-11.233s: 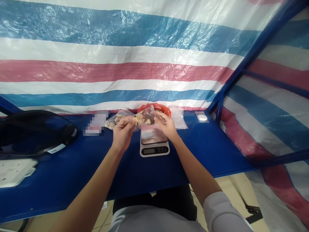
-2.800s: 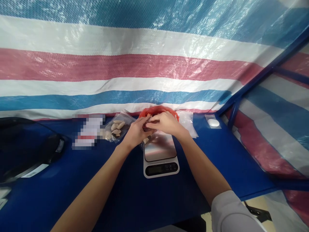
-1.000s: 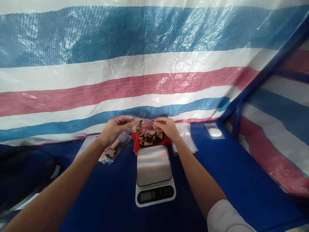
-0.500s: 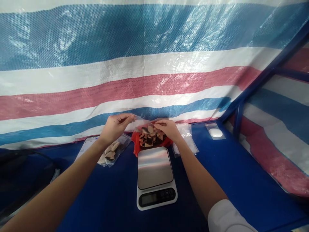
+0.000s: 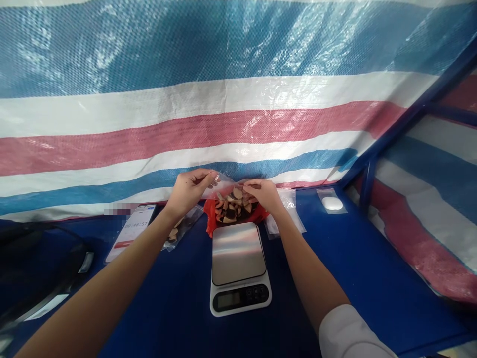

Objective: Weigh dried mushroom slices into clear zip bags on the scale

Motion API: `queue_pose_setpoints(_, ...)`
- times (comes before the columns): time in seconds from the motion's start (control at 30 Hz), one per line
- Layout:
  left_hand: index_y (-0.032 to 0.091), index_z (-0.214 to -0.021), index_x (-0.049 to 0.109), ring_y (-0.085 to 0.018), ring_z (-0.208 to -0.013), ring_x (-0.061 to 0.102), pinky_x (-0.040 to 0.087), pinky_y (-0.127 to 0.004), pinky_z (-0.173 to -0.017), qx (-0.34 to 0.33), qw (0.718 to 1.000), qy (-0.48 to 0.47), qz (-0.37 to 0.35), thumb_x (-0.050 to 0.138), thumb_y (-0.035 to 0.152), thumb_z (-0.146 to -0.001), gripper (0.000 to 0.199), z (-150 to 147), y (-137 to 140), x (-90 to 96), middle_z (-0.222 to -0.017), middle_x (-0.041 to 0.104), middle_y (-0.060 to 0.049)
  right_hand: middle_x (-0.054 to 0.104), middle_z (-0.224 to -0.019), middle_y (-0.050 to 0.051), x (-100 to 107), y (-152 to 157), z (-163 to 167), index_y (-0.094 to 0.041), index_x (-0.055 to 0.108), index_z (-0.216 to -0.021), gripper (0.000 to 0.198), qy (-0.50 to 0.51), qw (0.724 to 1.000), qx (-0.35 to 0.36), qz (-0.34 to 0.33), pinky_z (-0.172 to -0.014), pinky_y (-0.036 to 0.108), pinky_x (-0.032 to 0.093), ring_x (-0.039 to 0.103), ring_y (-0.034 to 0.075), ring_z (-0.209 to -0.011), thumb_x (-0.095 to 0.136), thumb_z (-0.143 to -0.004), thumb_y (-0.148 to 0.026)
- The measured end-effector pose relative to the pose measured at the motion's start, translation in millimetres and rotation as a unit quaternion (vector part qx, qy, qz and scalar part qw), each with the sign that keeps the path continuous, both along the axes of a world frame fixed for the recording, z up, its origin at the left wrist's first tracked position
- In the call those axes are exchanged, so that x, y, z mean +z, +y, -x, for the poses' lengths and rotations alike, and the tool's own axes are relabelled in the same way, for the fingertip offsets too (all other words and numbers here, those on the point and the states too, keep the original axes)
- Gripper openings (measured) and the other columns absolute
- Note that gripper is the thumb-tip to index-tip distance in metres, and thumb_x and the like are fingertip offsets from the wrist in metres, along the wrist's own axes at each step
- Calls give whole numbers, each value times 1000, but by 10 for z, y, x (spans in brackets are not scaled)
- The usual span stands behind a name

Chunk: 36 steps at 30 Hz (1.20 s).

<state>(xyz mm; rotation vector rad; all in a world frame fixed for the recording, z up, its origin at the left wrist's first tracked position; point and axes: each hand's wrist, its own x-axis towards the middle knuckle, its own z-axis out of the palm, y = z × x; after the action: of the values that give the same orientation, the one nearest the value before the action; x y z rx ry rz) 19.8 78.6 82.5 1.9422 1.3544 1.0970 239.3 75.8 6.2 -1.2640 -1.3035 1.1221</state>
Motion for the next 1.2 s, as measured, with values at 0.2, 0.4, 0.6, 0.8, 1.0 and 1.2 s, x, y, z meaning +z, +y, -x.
queue_pose_setpoints(0.2, 22, -93, 78, -22, -84, 71, 56, -30, -80, 25, 999, 37, 4, 66, 59, -81, 41, 181, -55, -214, -90, 79, -5, 75, -82, 3, -65, 5, 9, -18, 76, -84, 11, -6, 1000, -7, 14, -57, 30, 62, 70, 18, -63, 67, -80, -24)
queue_pose_setpoints(0.4, 21, -87, 77, -21, -80, 71, 57, -29, -76, 59, 998, 2, 21, 67, 53, -79, 34, 271, -120, -235, -83, 78, -4, 78, -90, 5, -53, -8, 59, -21, 78, -84, 11, -82, 995, -4, -53, -73, 32, 60, 73, 21, -81, 68, -82, -25)
queue_pose_setpoints(0.6, 20, -85, 74, -20, -73, 71, 58, -28, -73, 67, 998, -15, -12, 66, 47, -80, 29, 212, -102, -82, -77, 75, -4, 78, -97, 4, -30, -38, 126, -23, 79, -89, 13, -93, 991, 16, -95, -79, 32, 58, 72, 20, -86, 69, -83, -29)
queue_pose_setpoints(0.8, 18, -86, 73, -19, -71, 70, 58, -30, -73, 50, 998, -26, -15, 64, 46, -82, 30, 131, -63, -68, -76, 75, -4, 76, -76, 3, -73, -7, 65, -20, 79, -84, 16, -6, 1000, 3, -26, -69, 32, 59, 71, 20, -72, 69, -80, -31)
queue_pose_setpoints(1.0, 21, -85, 74, -19, -72, 70, 58, -28, -72, 30, 999, -24, -17, 64, 47, -83, 28, 104, 0, -113, -76, 75, -4, 77, -78, 4, -160, 41, 13, -22, 79, -79, 15, -59, 998, -8, -35, -74, 36, 61, 73, 24, -79, 70, -79, -33)
queue_pose_setpoints(1.2, 21, -85, 75, -19, -74, 71, 58, -28, -71, 27, 999, -22, 20, 71, 48, -78, 28, 198, 16, -222, -79, 76, -4, 78, -81, 3, -188, 65, -32, -22, 79, -81, 17, -64, 997, -23, -42, -75, 36, 61, 72, 23, -77, 66, -80, -33)
